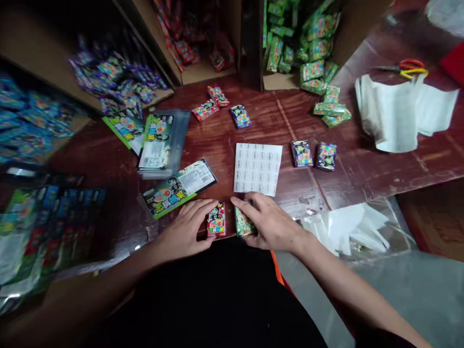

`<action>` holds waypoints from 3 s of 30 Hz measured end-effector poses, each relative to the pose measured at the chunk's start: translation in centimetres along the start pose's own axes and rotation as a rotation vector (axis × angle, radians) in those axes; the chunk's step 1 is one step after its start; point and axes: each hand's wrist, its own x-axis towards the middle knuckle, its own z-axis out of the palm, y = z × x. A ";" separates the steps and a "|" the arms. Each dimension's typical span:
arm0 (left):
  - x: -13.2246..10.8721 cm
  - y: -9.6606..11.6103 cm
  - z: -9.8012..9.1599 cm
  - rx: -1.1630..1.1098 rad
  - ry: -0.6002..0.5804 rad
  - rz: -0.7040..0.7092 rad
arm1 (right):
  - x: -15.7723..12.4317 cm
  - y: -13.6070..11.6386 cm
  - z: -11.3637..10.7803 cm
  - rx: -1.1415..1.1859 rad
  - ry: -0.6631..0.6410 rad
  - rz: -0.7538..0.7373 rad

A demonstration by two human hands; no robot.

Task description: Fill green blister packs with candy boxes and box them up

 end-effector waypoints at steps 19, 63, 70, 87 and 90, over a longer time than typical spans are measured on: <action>-0.4 -0.1 -0.4 -0.045 -0.007 0.046 | 1.5 -0.9 -0.9 -0.211 -0.020 0.121; -6.0 -4.8 -4.2 -0.022 -0.063 -0.104 | 4.2 -1.2 0.9 -0.087 -0.183 -0.165; -4.9 -4.7 -4.2 0.037 -0.077 -0.009 | 6.4 -0.9 1.6 -0.065 -0.208 -0.320; -1.7 -2.9 -6.3 0.057 0.294 -0.173 | 10.8 -2.2 -6.1 -0.197 -0.004 -0.302; -1.1 -2.6 -6.0 0.030 0.302 -0.183 | 11.4 -2.8 -6.7 -0.131 -0.155 -0.342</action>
